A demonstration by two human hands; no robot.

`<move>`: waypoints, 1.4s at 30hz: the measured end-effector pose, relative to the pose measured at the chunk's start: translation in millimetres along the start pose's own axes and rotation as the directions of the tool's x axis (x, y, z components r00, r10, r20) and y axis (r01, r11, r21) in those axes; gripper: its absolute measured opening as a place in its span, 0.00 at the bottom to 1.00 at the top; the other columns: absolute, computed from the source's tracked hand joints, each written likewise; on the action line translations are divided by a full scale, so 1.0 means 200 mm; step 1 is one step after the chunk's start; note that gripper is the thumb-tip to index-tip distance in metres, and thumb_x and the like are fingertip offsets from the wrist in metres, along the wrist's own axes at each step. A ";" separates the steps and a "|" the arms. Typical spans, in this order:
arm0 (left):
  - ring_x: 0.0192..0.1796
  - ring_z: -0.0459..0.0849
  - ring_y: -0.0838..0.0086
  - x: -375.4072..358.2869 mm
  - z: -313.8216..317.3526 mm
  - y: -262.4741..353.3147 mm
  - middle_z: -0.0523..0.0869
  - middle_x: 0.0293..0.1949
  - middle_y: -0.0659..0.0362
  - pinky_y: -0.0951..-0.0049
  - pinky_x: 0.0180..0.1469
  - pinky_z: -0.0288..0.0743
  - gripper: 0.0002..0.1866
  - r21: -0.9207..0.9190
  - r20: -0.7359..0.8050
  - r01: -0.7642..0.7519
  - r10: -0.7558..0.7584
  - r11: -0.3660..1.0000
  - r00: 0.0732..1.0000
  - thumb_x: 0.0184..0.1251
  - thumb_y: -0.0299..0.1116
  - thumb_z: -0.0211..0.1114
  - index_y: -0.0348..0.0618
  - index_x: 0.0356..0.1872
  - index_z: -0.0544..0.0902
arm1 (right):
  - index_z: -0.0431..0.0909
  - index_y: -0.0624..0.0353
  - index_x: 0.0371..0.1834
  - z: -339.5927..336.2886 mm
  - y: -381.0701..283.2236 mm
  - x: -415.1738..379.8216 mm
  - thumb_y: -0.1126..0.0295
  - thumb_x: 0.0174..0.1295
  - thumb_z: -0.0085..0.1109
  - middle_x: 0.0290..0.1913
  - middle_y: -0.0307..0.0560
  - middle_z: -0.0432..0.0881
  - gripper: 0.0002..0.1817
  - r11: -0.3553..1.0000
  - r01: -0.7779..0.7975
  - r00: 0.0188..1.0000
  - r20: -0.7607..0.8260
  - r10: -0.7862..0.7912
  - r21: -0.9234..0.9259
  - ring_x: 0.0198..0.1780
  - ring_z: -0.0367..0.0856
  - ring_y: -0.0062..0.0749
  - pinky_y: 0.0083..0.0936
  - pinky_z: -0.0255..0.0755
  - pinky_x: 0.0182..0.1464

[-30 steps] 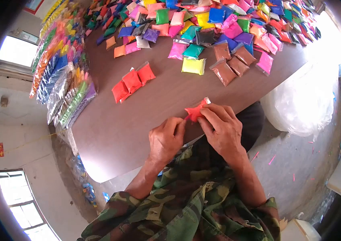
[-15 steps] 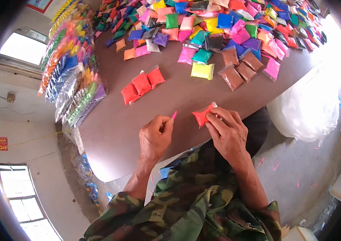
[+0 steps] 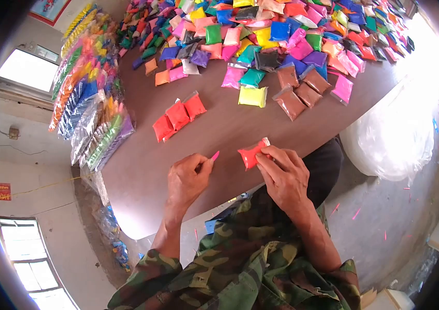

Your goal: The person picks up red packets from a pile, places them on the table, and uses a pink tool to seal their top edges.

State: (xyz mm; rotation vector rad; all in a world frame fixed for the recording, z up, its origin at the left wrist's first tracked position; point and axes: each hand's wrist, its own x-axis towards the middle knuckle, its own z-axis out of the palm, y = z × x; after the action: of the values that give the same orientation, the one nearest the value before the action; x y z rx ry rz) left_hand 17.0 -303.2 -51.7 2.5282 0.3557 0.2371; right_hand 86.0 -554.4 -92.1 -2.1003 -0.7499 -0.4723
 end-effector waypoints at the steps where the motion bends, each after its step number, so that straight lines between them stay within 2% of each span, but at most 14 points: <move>1: 0.28 0.86 0.78 -0.01 -0.01 -0.01 0.89 0.25 0.56 0.70 0.34 0.78 0.09 -0.010 0.017 0.006 -0.006 1.000 1.000 0.75 0.32 0.77 0.36 0.38 0.91 | 0.90 0.54 0.51 0.00 0.00 0.00 0.74 0.60 0.77 0.56 0.37 0.87 0.16 1.000 0.004 1.000 -0.001 -0.004 -0.003 0.51 0.87 0.41 0.39 0.81 0.52; 4: 0.30 0.84 0.82 -0.03 -0.02 0.04 0.89 0.26 0.58 0.72 0.34 0.78 0.09 -0.225 0.038 0.056 -0.049 0.973 0.998 0.76 0.31 0.77 0.34 0.39 0.92 | 0.90 0.54 0.52 0.01 0.00 -0.01 0.75 0.59 0.77 0.56 0.38 0.87 0.16 1.000 0.007 1.000 -0.010 -0.007 -0.008 0.51 0.88 0.41 0.38 0.81 0.52; 7: 0.31 0.84 0.83 0.00 0.05 0.12 0.89 0.27 0.61 0.74 0.34 0.78 0.09 -0.175 0.013 -0.033 0.036 0.984 0.999 0.77 0.31 0.76 0.33 0.40 0.92 | 0.90 0.55 0.52 0.02 0.02 -0.03 0.75 0.59 0.78 0.57 0.38 0.88 0.17 1.000 0.026 1.000 -0.017 -0.026 -0.005 0.52 0.88 0.41 0.37 0.81 0.52; 13: 0.29 0.83 0.82 0.09 0.09 0.23 0.89 0.26 0.60 0.73 0.33 0.78 0.09 -0.286 0.025 -0.073 0.083 0.955 0.996 0.77 0.31 0.76 0.34 0.40 0.92 | 0.90 0.54 0.53 0.01 0.02 -0.04 0.75 0.58 0.78 0.58 0.37 0.88 0.18 1.000 0.030 0.999 -0.028 -0.030 0.003 0.54 0.89 0.41 0.37 0.80 0.52; 19: 0.32 0.87 0.80 0.01 0.03 0.02 0.91 0.30 0.57 0.70 0.36 0.81 0.10 -0.099 0.114 0.099 -0.088 0.990 0.990 0.73 0.32 0.79 0.35 0.39 0.91 | 0.89 0.52 0.52 0.00 0.02 -0.05 0.76 0.57 0.78 0.57 0.37 0.88 0.18 0.999 0.040 0.999 -0.023 -0.040 0.004 0.54 0.89 0.39 0.35 0.78 0.50; 22: 0.39 0.91 0.77 -0.04 -0.04 0.02 0.94 0.40 0.54 0.68 0.43 0.84 0.12 0.172 0.032 -0.074 0.070 0.982 0.997 0.70 0.35 0.82 0.37 0.44 0.91 | 0.90 0.51 0.52 0.02 0.02 -0.06 0.77 0.56 0.78 0.57 0.38 0.88 0.19 0.998 0.063 0.996 -0.070 -0.061 0.022 0.54 0.89 0.40 0.35 0.79 0.50; 25: 0.44 0.92 0.73 -0.03 -0.06 0.11 0.95 0.48 0.53 0.65 0.49 0.84 0.19 0.346 -0.076 -0.324 0.370 0.880 0.926 0.68 0.38 0.84 0.39 0.53 0.91 | 0.91 0.51 0.52 0.02 0.01 -0.04 0.77 0.54 0.79 0.58 0.40 0.87 0.20 0.995 0.100 0.990 -0.106 -0.097 0.025 0.55 0.89 0.42 0.37 0.80 0.52; 28: 0.47 0.91 0.76 -0.03 0.01 0.29 0.95 0.51 0.56 0.68 0.51 0.84 0.24 -0.190 0.015 -0.054 0.058 0.980 0.998 0.69 0.39 0.85 0.40 0.60 0.90 | 0.92 0.52 0.51 0.02 -0.01 -0.02 0.78 0.53 0.80 0.60 0.44 0.87 0.20 0.990 0.127 0.984 -0.137 -0.117 0.063 0.56 0.89 0.46 0.38 0.82 0.56; 31: 0.46 0.88 0.80 0.02 0.12 0.26 0.94 0.50 0.61 0.72 0.52 0.83 0.23 -0.591 0.405 0.314 -0.063 0.743 0.912 0.71 0.36 0.84 0.38 0.62 0.89 | 0.90 0.54 0.55 0.04 -0.02 -0.01 0.79 0.56 0.79 0.63 0.49 0.87 0.21 0.977 0.091 0.987 -0.146 -0.063 0.194 0.58 0.90 0.47 0.38 0.84 0.58; 33: 0.44 0.86 0.84 0.03 0.10 0.27 0.92 0.43 0.63 0.76 0.48 0.82 0.21 -0.624 0.374 0.282 -0.038 0.729 0.926 0.73 0.35 0.82 0.36 0.60 0.89 | 0.88 0.58 0.60 0.04 -0.04 -0.02 0.79 0.60 0.78 0.66 0.52 0.87 0.23 0.912 -0.071 0.987 -0.104 0.122 0.404 0.60 0.91 0.46 0.37 0.85 0.59; 35: 0.43 0.86 0.85 0.03 0.10 0.26 0.92 0.41 0.64 0.77 0.47 0.82 0.18 -0.624 0.352 0.253 -0.023 0.739 0.936 0.74 0.34 0.81 0.34 0.58 0.89 | 0.84 0.62 0.66 0.01 -0.07 -0.03 0.78 0.64 0.77 0.69 0.55 0.86 0.26 0.680 -0.318 0.922 0.048 0.385 0.661 0.62 0.91 0.45 0.34 0.86 0.60; 36: 0.44 0.86 0.84 0.02 0.10 0.25 0.92 0.42 0.63 0.76 0.48 0.82 0.17 -0.607 0.346 0.238 -0.017 0.759 0.938 0.75 0.33 0.81 0.35 0.58 0.90 | 0.78 0.65 0.72 0.00 -0.06 -0.03 0.75 0.67 0.77 0.69 0.56 0.87 0.30 0.621 -0.397 0.899 0.149 0.413 0.676 0.62 0.90 0.38 0.30 0.85 0.58; 40: 0.47 0.87 0.83 0.00 0.15 0.21 0.93 0.47 0.62 0.74 0.52 0.83 0.15 -0.617 0.249 0.073 0.106 0.784 0.963 0.76 0.32 0.80 0.35 0.56 0.91 | 0.83 0.65 0.65 -0.01 -0.02 0.01 0.76 0.70 0.76 0.55 0.51 0.91 0.22 0.555 -0.485 0.869 0.303 0.390 0.676 0.54 0.90 0.27 0.24 0.84 0.53; 42: 0.49 0.87 0.82 0.00 0.14 0.21 0.92 0.50 0.62 0.72 0.54 0.83 0.14 -0.616 0.264 0.080 0.110 0.784 0.958 0.76 0.32 0.79 0.36 0.56 0.91 | 0.85 0.65 0.61 -0.05 -0.03 0.04 0.77 0.72 0.75 0.49 0.47 0.92 0.17 0.568 -0.540 0.842 0.396 0.367 0.621 0.49 0.89 0.22 0.22 0.84 0.52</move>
State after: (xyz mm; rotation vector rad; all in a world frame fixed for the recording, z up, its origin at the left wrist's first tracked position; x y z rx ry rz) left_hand 31.8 -350.5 -51.0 1.8640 0.1079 -0.0173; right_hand 88.0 -557.1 -78.0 -1.4938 -0.3689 0.3366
